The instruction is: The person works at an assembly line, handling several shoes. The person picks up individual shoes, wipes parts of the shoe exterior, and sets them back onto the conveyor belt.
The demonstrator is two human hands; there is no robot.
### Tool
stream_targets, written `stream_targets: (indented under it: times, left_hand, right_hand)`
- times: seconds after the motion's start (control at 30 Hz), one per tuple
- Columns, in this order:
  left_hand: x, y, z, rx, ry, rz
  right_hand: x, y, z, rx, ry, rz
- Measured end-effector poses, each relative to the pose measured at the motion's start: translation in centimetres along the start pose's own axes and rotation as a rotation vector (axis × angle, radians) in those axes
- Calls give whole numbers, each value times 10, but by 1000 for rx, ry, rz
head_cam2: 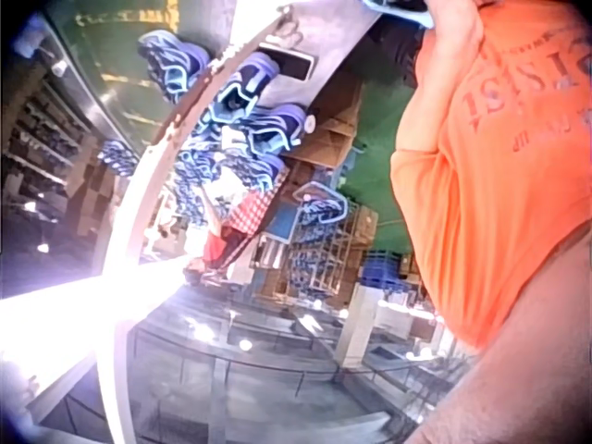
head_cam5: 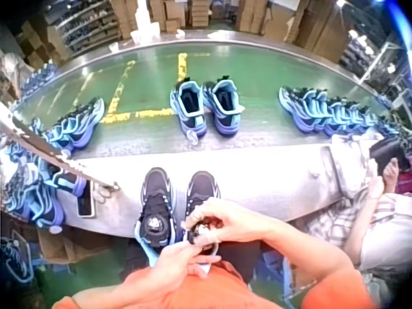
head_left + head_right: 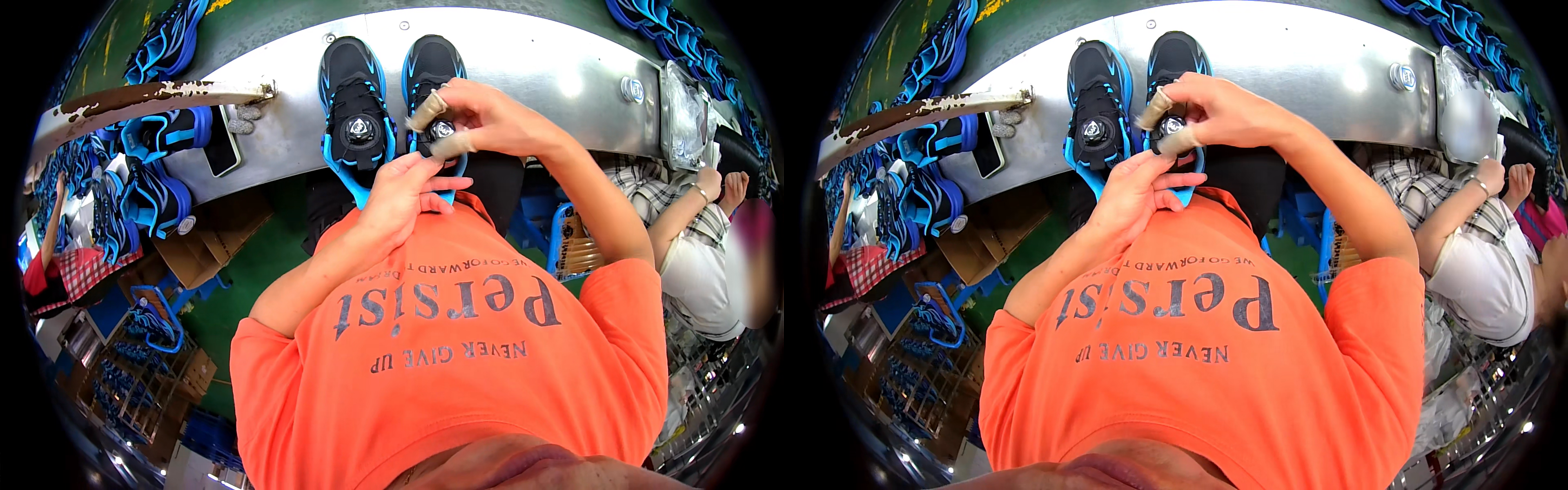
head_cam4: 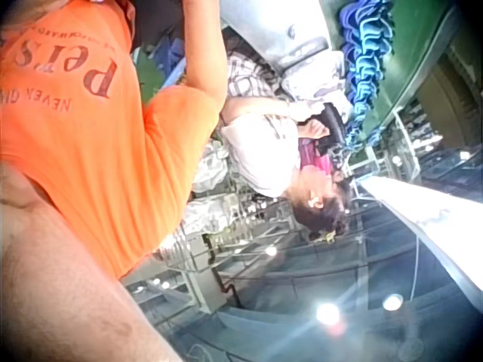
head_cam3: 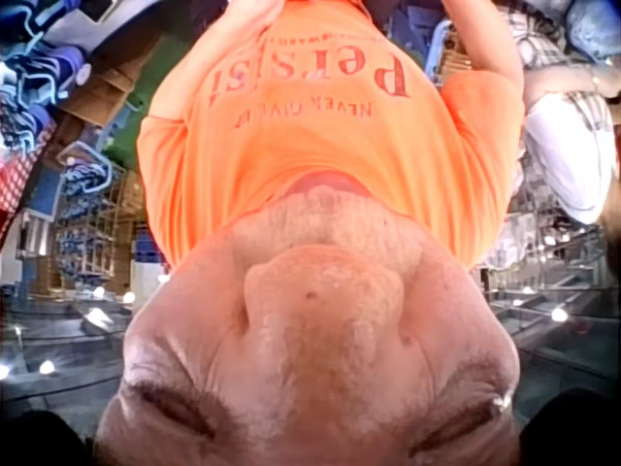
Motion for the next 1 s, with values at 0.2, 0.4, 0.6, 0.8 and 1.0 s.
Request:
stream_targets:
  times: [0.2,0.4,0.6,0.8,1.0]
  left_hand:
    - [2,-1,2,3,41,85]
    - [6,0,1,19,46,107]
    - [4,1,0,-18,-43,121]
    - [-3,75,-75,979,-1146,-389]
    - [-48,34,-94,655,-1098,-282]
  right_hand:
    - [3,16,14,99,151,-211]
    - [-1,20,18,69,190,-254]
    - [16,20,22,188,368,-367]
    - [-13,10,11,14,266,-401]
    - [-11,-57,10,105,515,-223]
Point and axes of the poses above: each hand's wrist, its own y-axis away from the middle knuckle, its own x-axis out of the palm, z = x × y, the point moved 4 cm from there along -y, towards the middle knuckle, and after that the axes turned 14 degrees about -x, right-handed, at the moved point
